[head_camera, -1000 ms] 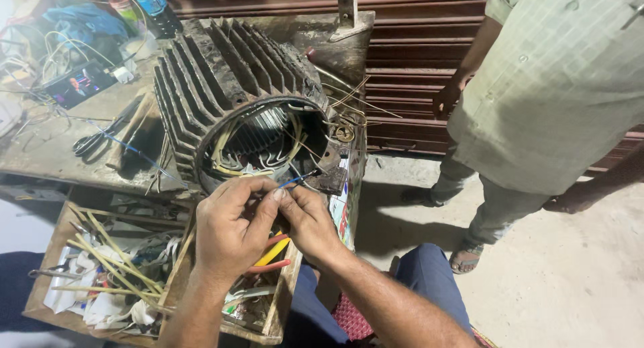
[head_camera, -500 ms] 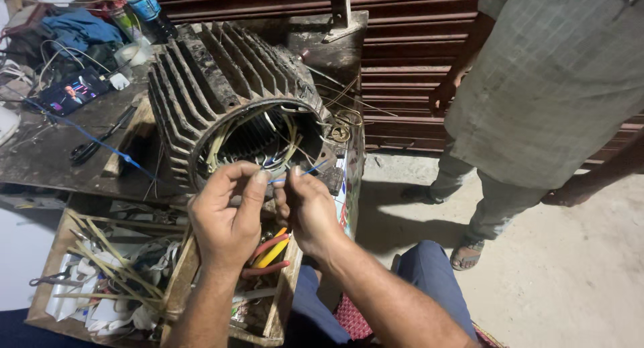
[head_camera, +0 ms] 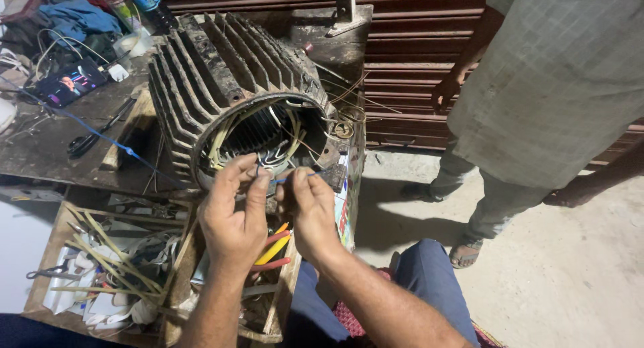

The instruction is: The person works on a motor stator, using pliers to pull and adjust wires within the slots. They then use a blue wire to tie or secure the internal windings.

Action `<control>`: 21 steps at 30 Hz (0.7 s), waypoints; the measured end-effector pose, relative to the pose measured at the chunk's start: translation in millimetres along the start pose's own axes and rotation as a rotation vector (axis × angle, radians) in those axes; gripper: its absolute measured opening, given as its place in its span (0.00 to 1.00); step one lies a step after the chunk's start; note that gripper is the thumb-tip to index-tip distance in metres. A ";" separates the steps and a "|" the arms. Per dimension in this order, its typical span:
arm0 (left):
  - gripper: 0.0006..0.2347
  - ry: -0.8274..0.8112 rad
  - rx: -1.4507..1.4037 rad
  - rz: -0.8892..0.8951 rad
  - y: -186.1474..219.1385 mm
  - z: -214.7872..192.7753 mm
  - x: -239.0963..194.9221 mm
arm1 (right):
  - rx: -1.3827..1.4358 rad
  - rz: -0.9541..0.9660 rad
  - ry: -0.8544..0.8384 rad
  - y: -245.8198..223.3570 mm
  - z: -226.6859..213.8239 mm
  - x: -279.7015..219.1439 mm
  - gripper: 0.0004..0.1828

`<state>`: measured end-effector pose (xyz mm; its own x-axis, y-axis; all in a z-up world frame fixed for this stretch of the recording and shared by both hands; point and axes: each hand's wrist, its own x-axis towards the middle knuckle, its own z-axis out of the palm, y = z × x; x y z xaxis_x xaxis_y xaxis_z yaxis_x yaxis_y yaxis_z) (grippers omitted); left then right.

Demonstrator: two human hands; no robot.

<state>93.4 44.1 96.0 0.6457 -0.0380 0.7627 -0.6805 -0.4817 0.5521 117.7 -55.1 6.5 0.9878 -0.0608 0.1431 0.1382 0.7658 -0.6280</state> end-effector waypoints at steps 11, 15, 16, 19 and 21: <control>0.04 0.060 -0.269 -0.110 -13.0 -24.3 -35.1 | -0.789 -0.285 -0.376 -20.9 -31.9 -33.6 0.15; 0.03 0.131 -0.306 -0.100 -19.7 -52.0 -53.8 | -0.843 -0.407 0.072 -55.0 -88.7 -5.7 0.12; 0.02 0.155 -0.298 -0.067 -24.4 -60.8 -54.9 | -0.763 -0.267 0.203 -67.3 -105.8 10.6 0.12; 0.03 0.402 -0.577 0.034 -46.0 -78.6 -43.3 | -0.525 -0.389 0.193 -93.6 -145.5 86.6 0.12; 0.04 0.505 -0.751 0.070 -59.0 -80.3 -33.1 | -0.420 -0.357 0.105 -91.0 -155.8 133.2 0.14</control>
<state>84.4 144.0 65.2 0.4860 0.4280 0.7620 -0.8735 0.2114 0.4384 247.8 -232.6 -36.4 0.8734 -0.3494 0.3392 0.4605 0.3663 -0.8086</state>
